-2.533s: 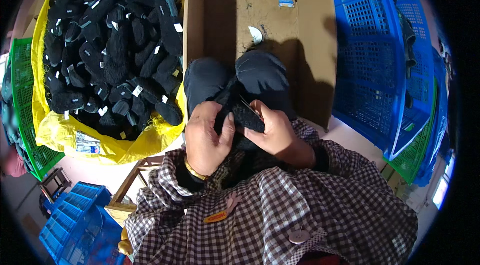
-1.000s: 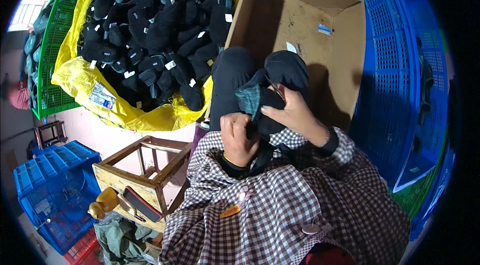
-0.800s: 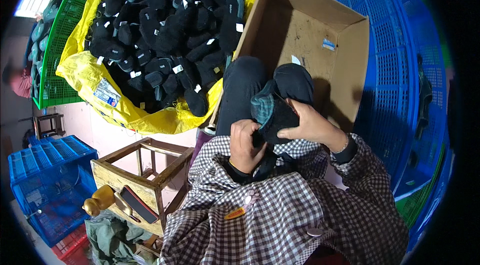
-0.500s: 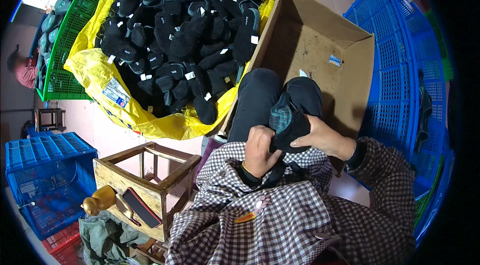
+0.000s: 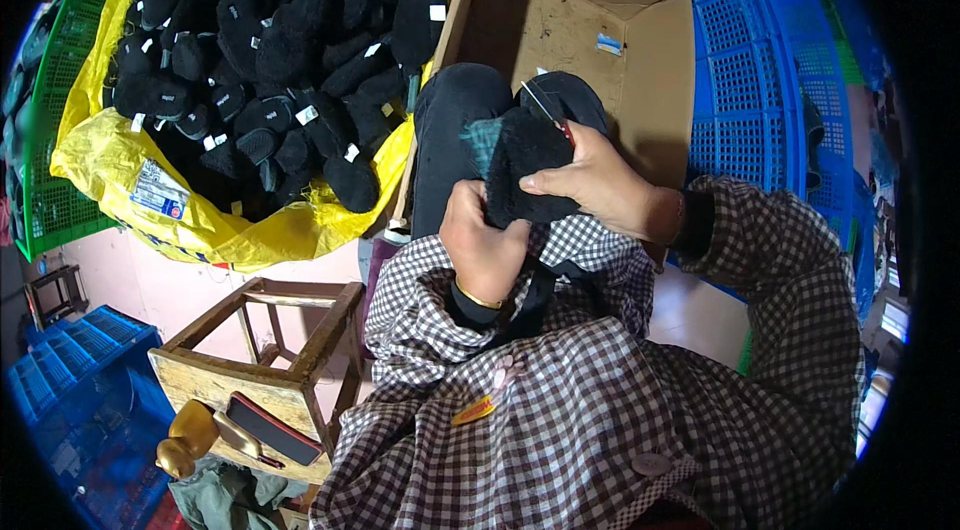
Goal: The person sits on the floor and repeatedly picks up black slippers from a yellow sack, turns them over to inspect the soles and uppers, and places them into a blue basket. The person handles the slippers one at a time throughout the clip.
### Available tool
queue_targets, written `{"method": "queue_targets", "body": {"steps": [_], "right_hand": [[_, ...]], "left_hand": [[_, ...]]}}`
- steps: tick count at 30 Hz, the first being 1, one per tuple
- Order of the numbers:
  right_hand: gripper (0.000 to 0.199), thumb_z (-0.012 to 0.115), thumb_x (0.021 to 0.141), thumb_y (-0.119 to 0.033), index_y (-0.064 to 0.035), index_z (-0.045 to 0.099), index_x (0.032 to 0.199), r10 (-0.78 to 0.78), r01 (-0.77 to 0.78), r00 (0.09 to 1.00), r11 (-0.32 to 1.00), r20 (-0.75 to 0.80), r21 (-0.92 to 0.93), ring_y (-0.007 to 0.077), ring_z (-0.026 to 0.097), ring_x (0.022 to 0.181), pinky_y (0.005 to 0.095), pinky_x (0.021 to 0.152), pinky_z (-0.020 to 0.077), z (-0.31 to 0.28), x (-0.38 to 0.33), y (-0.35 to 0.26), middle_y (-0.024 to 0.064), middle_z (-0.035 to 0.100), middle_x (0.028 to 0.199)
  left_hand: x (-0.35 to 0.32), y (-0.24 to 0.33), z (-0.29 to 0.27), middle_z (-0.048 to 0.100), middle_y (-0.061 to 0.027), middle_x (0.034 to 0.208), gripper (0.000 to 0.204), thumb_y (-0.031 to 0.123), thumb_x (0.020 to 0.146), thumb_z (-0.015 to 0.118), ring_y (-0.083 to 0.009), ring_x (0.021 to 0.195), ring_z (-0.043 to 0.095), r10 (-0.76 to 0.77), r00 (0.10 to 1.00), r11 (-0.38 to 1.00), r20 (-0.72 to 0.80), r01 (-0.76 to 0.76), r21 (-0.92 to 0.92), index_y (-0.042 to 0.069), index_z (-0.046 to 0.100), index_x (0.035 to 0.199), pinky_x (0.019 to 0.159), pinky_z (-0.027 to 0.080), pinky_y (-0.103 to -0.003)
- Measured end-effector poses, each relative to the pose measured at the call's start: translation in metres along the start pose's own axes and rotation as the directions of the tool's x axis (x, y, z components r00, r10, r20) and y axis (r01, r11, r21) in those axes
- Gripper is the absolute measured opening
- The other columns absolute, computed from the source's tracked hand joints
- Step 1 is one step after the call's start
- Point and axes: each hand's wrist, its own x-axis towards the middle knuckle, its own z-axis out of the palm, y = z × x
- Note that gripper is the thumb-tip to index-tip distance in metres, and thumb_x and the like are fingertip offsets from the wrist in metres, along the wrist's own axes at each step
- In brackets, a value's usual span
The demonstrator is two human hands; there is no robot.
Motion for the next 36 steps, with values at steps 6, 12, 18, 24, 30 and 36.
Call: {"method": "queue_targets", "body": {"steps": [6,12,18,24,30,36], "right_hand": [[0.042,0.064,0.082,0.007,0.0032,0.05,0.122,0.01,-0.015,0.999,0.988,0.033,0.156,0.0119,0.064,0.092,0.0267,0.083,0.0532,0.006,-0.003,0.015,0.007,0.065,0.104],[0.039,0.06,0.086,0.003,0.0044,0.048,0.123,-0.093,0.085,0.996,0.952,0.015,0.293,0.0128,0.065,0.09,0.0261,0.083,0.054,0.013,-0.005,0.026,0.0085,0.064,0.105],[0.038,0.065,0.082,0.003,0.004,0.052,0.118,-0.233,0.243,0.968,0.963,-0.091,0.118,0.011,0.063,0.093,0.026,0.084,0.0529,0.021,-0.001,0.036,0.0059,0.064,0.104],[0.031,0.067,0.081,0.004,0.0022,0.057,0.11,-0.391,0.376,0.905,0.919,-0.165,-0.118,0.0093,0.06,0.09,0.025,0.084,0.0513,0.035,0.006,0.038,0.0031,0.064,0.103],[0.033,0.068,0.079,0.005,0.0005,0.058,0.11,-0.408,0.421,0.889,0.907,-0.206,0.025,0.0085,0.06,0.091,0.0247,0.084,0.0506,0.043,0.014,0.047,0.0028,0.065,0.101],[0.031,0.067,0.079,0.004,0.0001,0.059,0.109,-0.485,0.467,0.844,0.874,-0.228,-0.131,0.0099,0.061,0.09,0.0262,0.084,0.0504,0.049,0.015,0.05,0.0039,0.067,0.1]], "left_hand": [[-0.029,-0.015,-0.009,0.052,-0.0158,0.095,0.045,-0.007,0.061,0.071,-0.0307,0.085,0.053,-0.044,0.999,0.999,-0.002,0.044,-0.027,-0.001,0.05,0.1,0.078,0.045,-0.034],[-0.028,-0.031,-0.012,0.055,-0.0165,0.095,0.042,-0.003,0.062,0.072,-0.0323,0.088,0.054,0.059,0.998,0.998,0.02,-0.058,-0.034,-0.002,0.051,0.099,0.081,0.044,-0.036],[-0.024,-0.011,-0.006,0.055,-0.0062,0.078,0.03,-0.006,0.065,0.068,-0.0138,0.071,0.053,-0.285,0.958,0.917,0.03,0.282,-0.284,-0.002,0.051,0.089,0.066,0.045,-0.026],[-0.026,-0.017,-0.005,0.054,0.0014,0.077,0.026,-0.013,0.066,0.063,-0.0063,0.07,0.049,-0.482,0.87,0.706,0.104,0.456,-0.542,0.003,0.05,0.082,0.065,0.043,-0.021],[-0.022,0.006,-0.006,0.052,0.0023,0.076,0.025,-0.013,0.067,0.061,-0.0054,0.069,0.048,-0.543,0.833,0.6,0.103,0.471,-0.647,0.005,0.047,0.079,0.063,0.041,-0.02],[-0.029,-0.004,-0.012,0.051,0.0022,0.073,0.026,-0.011,0.067,0.062,-0.0059,0.066,0.046,-0.549,0.833,0.688,0.066,0.495,-0.531,0.005,0.047,0.08,0.06,0.04,-0.021]]}}
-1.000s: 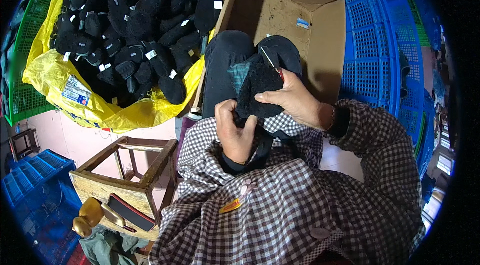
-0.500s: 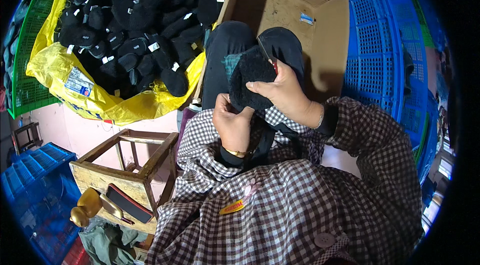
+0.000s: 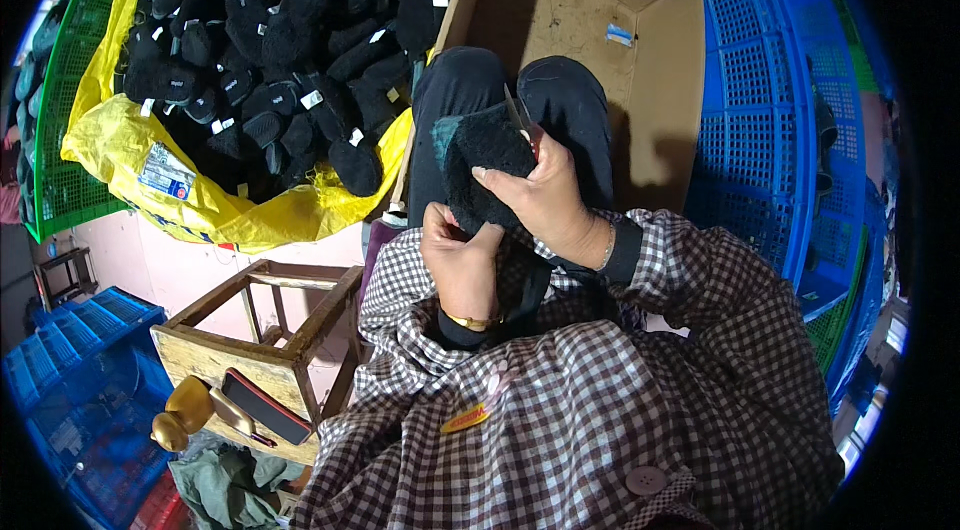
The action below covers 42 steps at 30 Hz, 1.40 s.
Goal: The person sits on the floor and repeatedly picks up black slippers from a yellow sack, turns them over to inspect the soles and uppers, and places them into a blue basket. The person handles the slippers one at a time throughout the clip.
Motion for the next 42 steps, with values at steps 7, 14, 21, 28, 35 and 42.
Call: {"method": "queue_targets", "body": {"steps": [7,14,21,28,35,42], "right_hand": [[0.032,0.072,0.075,-0.01,0.0001,0.059,0.103,-0.133,0.129,0.983,0.991,-0.127,-0.038,0.0235,0.068,0.082,0.0325,0.075,0.0533,0.019,0.008,0.014,0.0164,0.067,0.089],[0.035,0.064,0.088,-0.017,0.0036,0.053,0.113,0.015,-0.013,1.0,0.98,-0.006,0.2,0.0207,0.062,0.09,0.0325,0.082,0.0492,-0.007,-0.016,0.0,0.0127,0.065,0.101],[0.042,0.069,0.085,-0.026,0.0037,0.049,0.106,-0.145,0.207,0.971,0.908,0.191,-0.364,0.0349,0.065,0.067,0.0388,0.055,0.0505,-0.053,-0.027,-0.013,0.0214,0.063,0.078],[0.033,0.063,0.087,-0.023,-0.0011,0.04,0.096,0.045,0.066,0.978,0.861,0.204,-0.505,0.0384,0.062,0.058,0.0431,0.048,0.0486,-0.027,-0.02,-0.025,0.0205,0.059,0.064],[0.03,0.062,0.085,-0.014,0.0003,0.039,0.1,0.089,0.045,0.951,0.908,0.296,-0.417,0.0408,0.063,0.069,0.0448,0.055,0.0501,-0.02,-0.005,-0.004,0.0235,0.061,0.073],[0.053,0.051,0.093,-0.017,0.0053,0.031,0.137,-0.091,0.132,0.972,0.974,0.217,-0.182,0.0405,0.054,0.11,0.044,0.094,0.0425,-0.034,-0.018,0.006,0.0287,0.054,0.117]], "left_hand": [[-0.03,0.022,0.014,0.049,-0.0025,0.07,0.021,-0.011,0.068,0.061,-0.0105,0.064,0.048,0.277,0.929,0.931,0.247,-0.323,0.171,0.003,0.046,0.069,0.06,0.041,-0.023],[0.01,0.036,-0.002,0.051,-0.0141,0.1,0.046,0.01,0.076,0.076,-0.024,0.09,0.052,0.527,0.797,0.557,0.294,-0.585,0.589,-0.003,0.048,0.111,0.077,0.046,-0.032],[0.004,0.041,-0.002,0.053,-0.0141,0.088,0.04,0.008,0.071,0.076,-0.0241,0.076,0.055,0.396,0.87,0.59,0.293,-0.486,0.645,-0.004,0.052,0.102,0.07,0.047,-0.032],[0.012,0.047,-0.003,0.054,-0.0117,0.072,0.026,0.002,0.067,0.068,-0.0196,0.067,0.055,0.32,0.909,0.733,0.267,-0.416,0.538,-0.004,0.056,0.088,0.063,0.047,-0.029],[0.01,0.071,0.014,0.051,-0.0167,0.07,0.024,0.003,0.064,0.068,-0.0299,0.063,0.054,0.314,0.868,0.603,0.386,-0.496,0.625,-0.002,0.052,0.081,0.058,0.044,-0.035],[-0.004,0.084,0.029,0.054,-0.0201,0.082,0.032,0.013,0.068,0.07,-0.0385,0.075,0.055,0.381,0.736,0.431,0.559,-0.676,0.597,-0.001,0.055,0.093,0.067,0.047,-0.043]]}}
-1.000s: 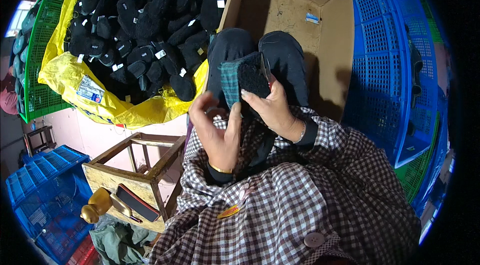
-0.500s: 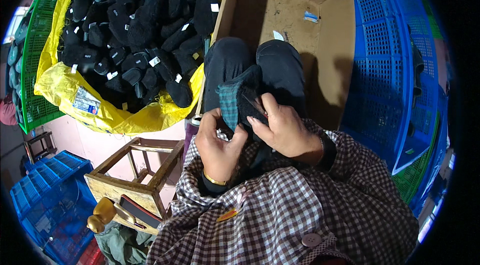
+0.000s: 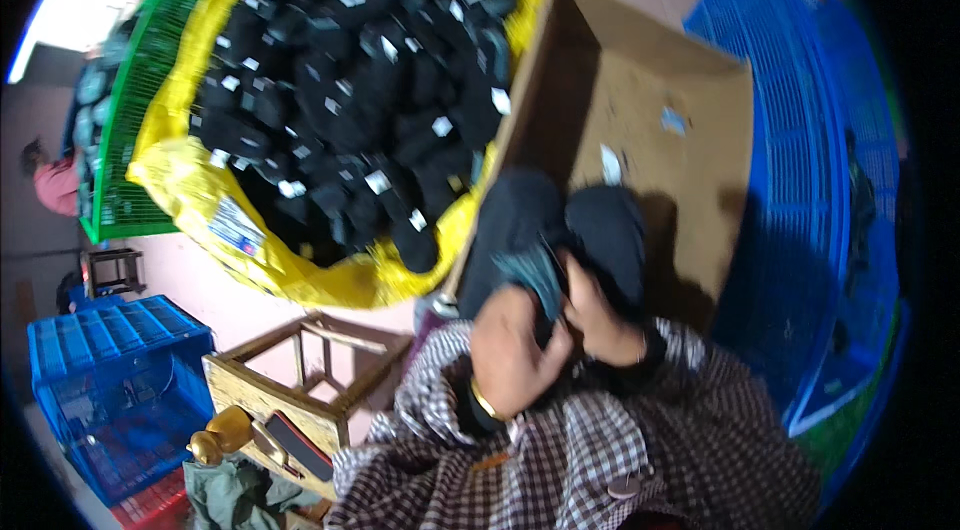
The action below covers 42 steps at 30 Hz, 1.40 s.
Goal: The person sits on the floor and repeatedly picks up black slippers from a yellow sack, turns them over to inspect the soles and uppers, and places them into a blue basket. The person handles the slippers one at a time throughout the clip.
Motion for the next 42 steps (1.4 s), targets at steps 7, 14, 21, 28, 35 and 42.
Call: {"method": "queue_targets", "body": {"steps": [7,14,21,28,35,42], "right_hand": [[0.035,0.051,0.095,-0.024,0.0026,0.048,0.118,0.25,-0.242,0.968,0.944,-0.007,0.224,0.0353,0.057,0.097,0.0399,0.084,0.0447,0.005,0.01,-0.012,0.0213,0.058,0.107],[0.033,0.06,0.09,-0.024,0.0053,0.053,0.103,0.106,-0.107,0.994,0.992,-0.021,-0.064,0.0359,0.062,0.075,0.0379,0.067,0.0486,-0.009,-0.001,-0.038,0.0196,0.063,0.083],[0.035,0.075,0.079,-0.014,0.0025,0.054,0.101,-0.006,0.023,0.995,0.984,-0.096,0.176,0.0101,0.053,0.081,0.025,0.067,0.0457,-0.053,-0.011,-0.067,0.0072,0.059,0.096],[0.084,0.088,0.061,-0.038,0.0015,0.043,0.12,0.211,-0.174,0.948,0.971,0.239,-0.164,0.0199,0.054,0.092,0.0313,0.073,0.049,-0.07,-0.037,-0.021,0.0139,0.053,0.105],[0.08,0.09,0.055,-0.03,-0.0028,0.044,0.114,0.098,-0.029,0.961,0.966,0.259,-0.258,0.009,0.038,0.072,0.0246,0.06,0.0382,-0.08,-0.039,0.004,0.001,0.045,0.091],[0.077,0.088,0.055,-0.024,-0.0027,0.045,0.115,0.072,-0.006,0.972,0.959,0.223,-0.284,0.0146,0.04,0.075,0.0283,0.065,0.0405,-0.074,-0.038,0.006,0.0058,0.043,0.095]], "left_hand": [[-0.027,-0.013,0.009,0.05,-0.0242,0.115,0.077,0.028,0.066,0.081,-0.0392,0.102,0.05,0.025,0.996,0.967,-0.086,-0.002,0.254,-0.007,0.043,0.123,0.09,0.043,-0.041],[-0.023,-0.027,-0.001,0.052,-0.0213,0.103,0.079,0.021,0.052,0.084,-0.0396,0.097,0.052,-0.033,0.994,0.988,-0.108,0.049,0.147,-0.003,0.046,0.117,0.087,0.044,-0.04],[0.02,-0.016,-0.041,0.051,-0.0195,0.102,0.077,0.014,0.043,0.082,-0.0393,0.098,0.051,0.398,0.698,0.908,0.595,-0.39,-0.151,-0.003,0.049,0.11,0.086,0.042,-0.043],[0.049,-0.037,0.0,0.055,-0.0197,0.102,0.077,0.024,0.046,0.088,-0.0361,0.1,0.053,0.384,0.521,0.892,0.762,-0.421,-0.162,-0.003,0.054,0.11,0.088,0.044,-0.043],[0.069,-0.036,0.025,0.057,-0.0204,0.107,0.095,0.05,0.043,0.088,-0.0342,0.104,0.052,0.251,0.404,0.894,0.88,-0.446,-0.05,-0.006,0.055,0.112,0.095,0.041,-0.04],[0.068,-0.05,0.022,0.055,-0.0197,0.107,0.096,0.058,0.047,0.084,-0.034,0.105,0.05,0.277,0.437,0.91,0.856,-0.405,-0.087,-0.007,0.054,0.112,0.095,0.04,-0.041]]}}
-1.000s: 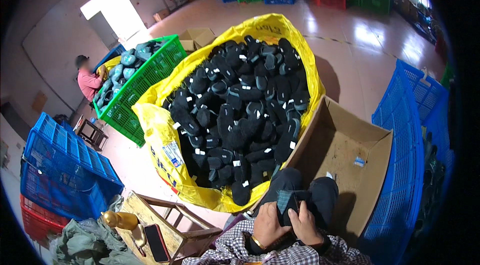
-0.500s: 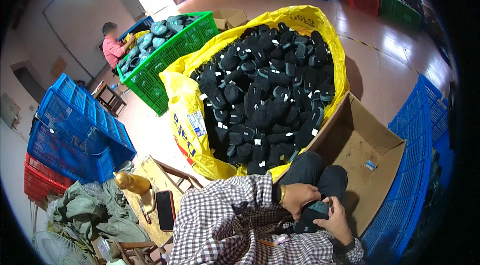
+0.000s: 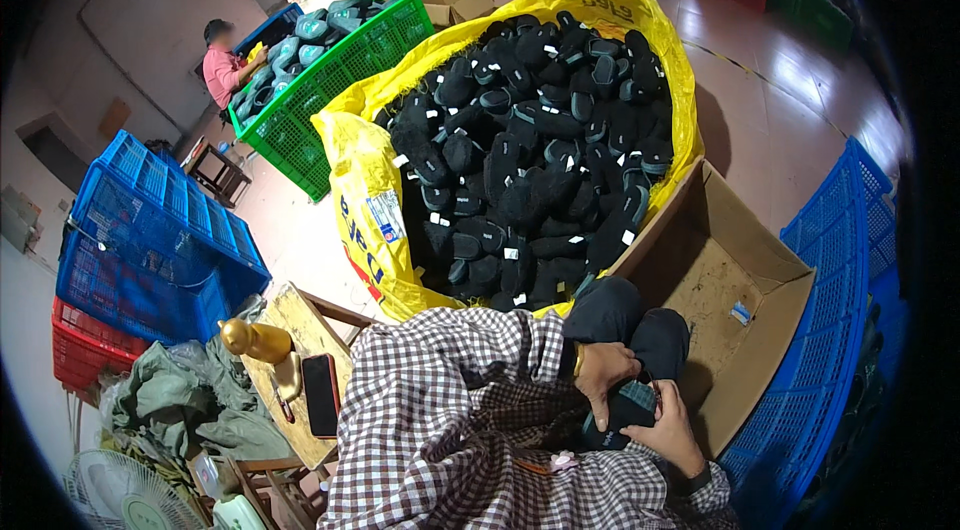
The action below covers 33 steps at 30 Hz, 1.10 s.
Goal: The person sits on the floor and repeatedly picks up black slippers from a yellow sack, turns them over to inspect the soles and uppers, and places them into a blue basket. The person handles the slippers one at a time throughout the clip.
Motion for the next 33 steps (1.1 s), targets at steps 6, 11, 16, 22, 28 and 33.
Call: {"method": "queue_targets", "body": {"steps": [6,11,16,22,28,33], "right_hand": [[0.074,0.087,0.054,-0.019,-0.0015,0.044,0.111,-0.021,0.019,0.999,0.998,-0.025,-0.065,0.0206,0.047,0.084,0.0314,0.07,0.0444,-0.001,0.001,-0.001,0.0115,0.043,0.104],[0.072,0.086,0.06,-0.028,-0.0004,0.043,0.111,-0.102,0.1,0.994,0.993,-0.025,-0.068,0.0286,0.048,0.091,0.0394,0.078,0.0448,0.004,0.005,0.011,0.0152,0.042,0.102],[0.072,0.086,0.06,-0.026,-0.0008,0.041,0.111,-0.053,0.055,0.998,0.997,0.043,-0.051,0.0264,0.047,0.088,0.0386,0.075,0.0448,-0.005,0.011,0.002,0.0144,0.041,0.101],[0.072,0.085,0.061,-0.024,-0.0011,0.041,0.113,0.0,-0.001,0.992,1.0,0.123,0.011,0.0274,0.05,0.091,0.0381,0.075,0.046,-0.011,0.007,-0.001,0.0152,0.042,0.104],[0.07,0.083,0.057,-0.015,-0.0023,0.04,0.111,-0.128,0.133,0.99,0.987,0.059,-0.087,0.0322,0.05,0.09,0.0395,0.076,0.046,-0.006,0.005,0.016,0.0167,0.042,0.104],[0.067,0.08,0.054,-0.009,-0.0035,0.039,0.107,-0.1,0.096,0.992,0.993,-0.071,-0.065,0.0343,0.05,0.088,0.0408,0.076,0.0454,0.006,0.003,0.021,0.0175,0.042,0.103]], "left_hand": [[-0.004,0.015,0.006,0.056,-0.0158,0.104,0.086,0.047,0.045,0.087,-0.0309,0.104,0.047,-0.107,0.989,0.994,-0.106,0.107,-0.009,-0.004,0.057,0.107,0.092,0.04,-0.039],[-0.008,0.017,0.008,0.057,-0.0137,0.099,0.072,0.039,0.045,0.088,-0.03,0.099,0.049,-0.063,0.973,0.998,-0.223,0.063,-0.007,0.001,0.059,0.099,0.09,0.04,-0.038],[-0.006,0.013,0.007,0.057,-0.0145,0.098,0.073,0.043,0.048,0.087,-0.031,0.098,0.051,-0.071,0.98,0.996,-0.186,0.079,0.038,0.001,0.058,0.101,0.087,0.042,-0.039],[-0.013,0.011,0.011,0.057,-0.015,0.099,0.074,0.045,0.051,0.086,-0.0312,0.098,0.051,-0.081,0.978,0.996,-0.195,0.086,0.02,0.0,0.058,0.104,0.087,0.042,-0.039],[-0.01,0.022,0.011,0.058,-0.0142,0.097,0.067,0.032,0.048,0.087,-0.0312,0.098,0.051,-0.064,0.968,0.998,-0.242,0.064,-0.007,-0.002,0.059,0.099,0.086,0.042,-0.037],[-0.012,0.018,0.029,0.056,-0.0139,0.093,0.058,0.022,0.049,0.082,-0.0315,0.094,0.051,-0.015,0.906,0.998,-0.423,0.04,0.05,-0.001,0.058,0.096,0.083,0.043,-0.037]]}}
